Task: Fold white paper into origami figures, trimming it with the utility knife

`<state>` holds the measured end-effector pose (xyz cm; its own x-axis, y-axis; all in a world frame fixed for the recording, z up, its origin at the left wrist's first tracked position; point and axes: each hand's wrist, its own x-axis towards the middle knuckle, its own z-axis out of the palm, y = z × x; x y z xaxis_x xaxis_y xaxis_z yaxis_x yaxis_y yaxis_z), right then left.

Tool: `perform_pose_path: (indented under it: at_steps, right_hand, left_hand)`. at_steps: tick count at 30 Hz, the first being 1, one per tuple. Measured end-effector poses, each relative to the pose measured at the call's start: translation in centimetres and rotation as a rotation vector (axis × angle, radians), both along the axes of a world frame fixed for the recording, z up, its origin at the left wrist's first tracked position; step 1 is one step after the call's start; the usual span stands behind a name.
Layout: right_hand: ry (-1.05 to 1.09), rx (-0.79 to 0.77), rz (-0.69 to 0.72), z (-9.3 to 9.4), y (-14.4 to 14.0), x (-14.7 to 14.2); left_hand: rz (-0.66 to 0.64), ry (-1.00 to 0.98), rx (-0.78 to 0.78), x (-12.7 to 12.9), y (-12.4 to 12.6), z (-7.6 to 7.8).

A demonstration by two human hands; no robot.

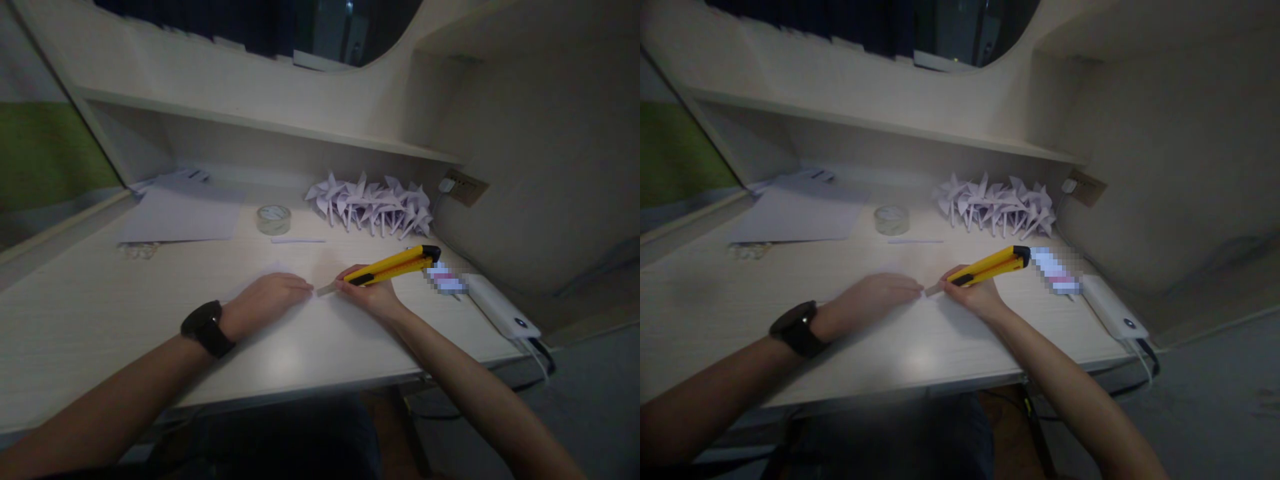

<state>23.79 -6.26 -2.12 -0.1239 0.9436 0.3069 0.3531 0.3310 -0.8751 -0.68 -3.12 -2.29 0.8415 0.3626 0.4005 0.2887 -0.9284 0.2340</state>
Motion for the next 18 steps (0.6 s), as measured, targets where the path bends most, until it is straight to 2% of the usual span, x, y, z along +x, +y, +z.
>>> perform_pose_path:
  at_steps: [8, 18]
  right_hand:
    - [0.011, 0.005, 0.009, -0.23, 0.13, 0.06]
    - [-0.001, 0.000, 0.001, -0.19, -0.21, -0.03]
  left_hand:
    - [0.023, 0.015, -0.025, -0.15, 0.18, -0.37]
    - [0.024, 0.024, -0.024, -0.01, -0.07, 0.03]
